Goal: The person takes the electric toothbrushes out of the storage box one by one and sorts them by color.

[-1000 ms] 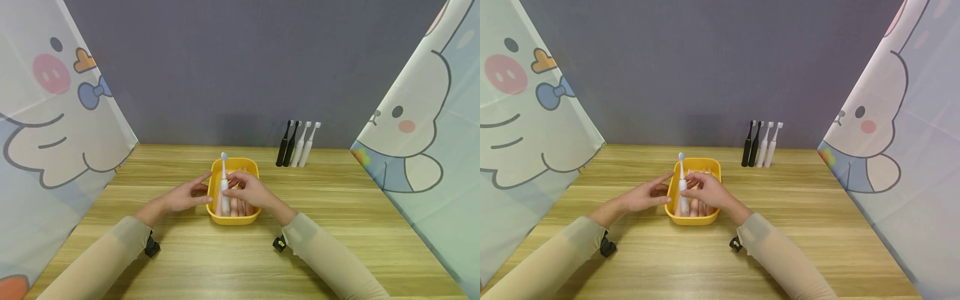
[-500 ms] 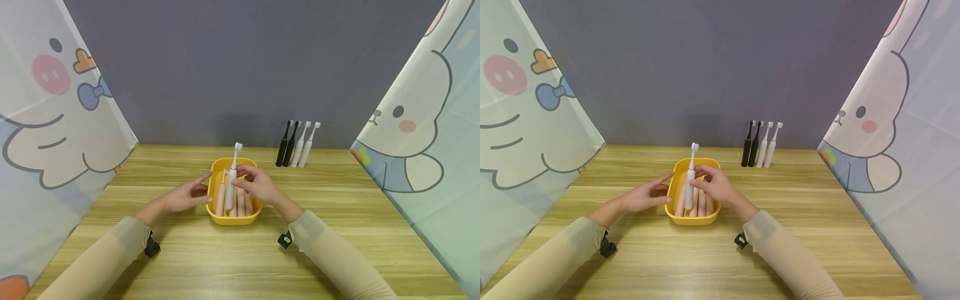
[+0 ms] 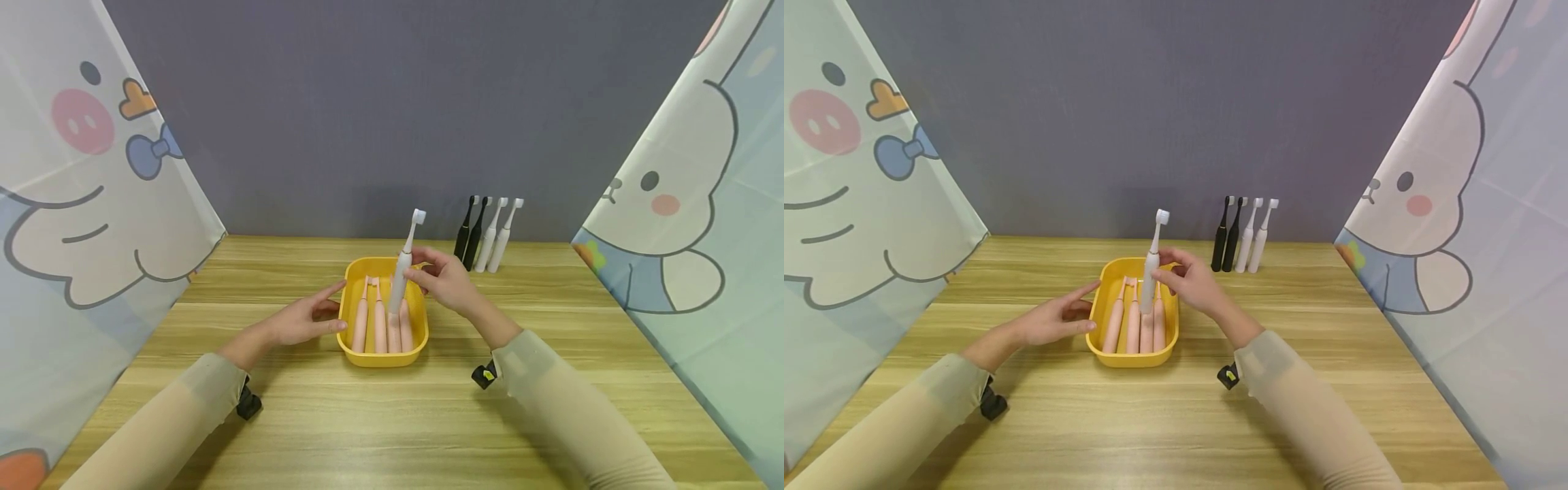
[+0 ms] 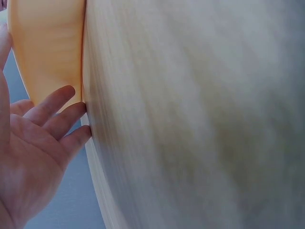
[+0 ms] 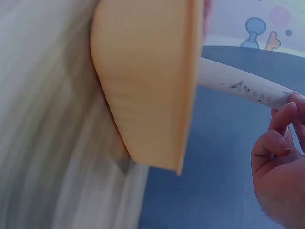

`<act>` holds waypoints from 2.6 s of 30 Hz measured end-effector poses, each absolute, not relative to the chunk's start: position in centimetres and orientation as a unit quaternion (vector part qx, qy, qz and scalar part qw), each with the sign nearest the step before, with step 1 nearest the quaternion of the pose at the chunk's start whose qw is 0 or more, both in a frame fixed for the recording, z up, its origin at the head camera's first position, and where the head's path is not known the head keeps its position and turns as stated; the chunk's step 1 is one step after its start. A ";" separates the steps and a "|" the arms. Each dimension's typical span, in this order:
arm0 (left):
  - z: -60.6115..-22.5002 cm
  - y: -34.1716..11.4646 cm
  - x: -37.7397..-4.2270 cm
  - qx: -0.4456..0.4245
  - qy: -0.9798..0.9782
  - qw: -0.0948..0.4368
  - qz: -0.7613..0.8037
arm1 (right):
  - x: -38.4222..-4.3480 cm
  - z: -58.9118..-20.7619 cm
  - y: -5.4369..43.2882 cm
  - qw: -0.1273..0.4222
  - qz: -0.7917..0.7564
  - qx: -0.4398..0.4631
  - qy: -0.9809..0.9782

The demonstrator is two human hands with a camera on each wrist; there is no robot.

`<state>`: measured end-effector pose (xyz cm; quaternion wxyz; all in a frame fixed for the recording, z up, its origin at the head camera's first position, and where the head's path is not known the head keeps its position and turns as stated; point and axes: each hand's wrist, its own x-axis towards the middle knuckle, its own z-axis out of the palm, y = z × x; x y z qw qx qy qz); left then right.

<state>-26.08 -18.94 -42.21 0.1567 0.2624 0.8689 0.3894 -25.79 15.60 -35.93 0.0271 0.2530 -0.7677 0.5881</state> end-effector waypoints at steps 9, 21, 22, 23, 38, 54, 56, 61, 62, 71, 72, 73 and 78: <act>-42.2 -18.9 -26.1 0.262 0.869 0.159 0.389 | -26.3 -35.0 18.4 0.050 0.578 0.242 -0.778; -42.3 -19.0 -26.2 0.263 0.868 0.157 0.391 | -26.8 -35.4 22.4 0.059 0.552 0.209 -0.805; -42.4 -19.0 -26.2 0.264 0.868 0.156 0.391 | -26.8 -35.5 22.8 0.057 0.551 0.206 -0.807; -42.4 -19.0 -26.2 0.265 0.868 0.156 0.391 | -26.9 -35.6 23.1 0.056 0.550 0.201 -0.809; -42.3 -19.0 -26.1 0.258 0.875 0.157 0.377 | -27.2 -38.1 29.7 0.061 0.530 0.130 -0.836; -42.1 -18.8 -26.1 0.260 0.873 0.157 0.381 | -29.2 -39.5 36.3 0.085 0.516 0.100 -0.847; -42.1 -18.9 -26.2 0.260 0.874 0.157 0.380 | -29.6 -39.5 36.9 0.087 0.517 0.100 -0.846; -42.1 -18.9 -26.2 0.257 0.876 0.156 0.377 | -31.0 -39.4 38.0 0.108 0.518 0.111 -0.841; -42.2 -18.9 -26.2 0.256 0.876 0.157 0.377 | -31.3 -39.5 38.2 0.113 0.515 0.111 -0.842; -42.2 -18.9 -26.5 0.263 0.875 0.155 0.376 | -33.4 -38.8 39.0 0.094 0.518 0.070 -0.848; -42.2 -18.9 -26.5 0.262 0.875 0.155 0.375 | -33.5 -38.6 39.0 0.091 0.517 0.069 -0.848; -42.1 -18.9 -26.5 0.262 0.875 0.155 0.376 | -33.6 -38.5 39.0 0.089 0.517 0.066 -0.849; -42.0 -18.9 -26.5 0.261 0.873 0.158 0.381 | -34.2 -38.3 39.1 0.084 0.525 0.063 -0.844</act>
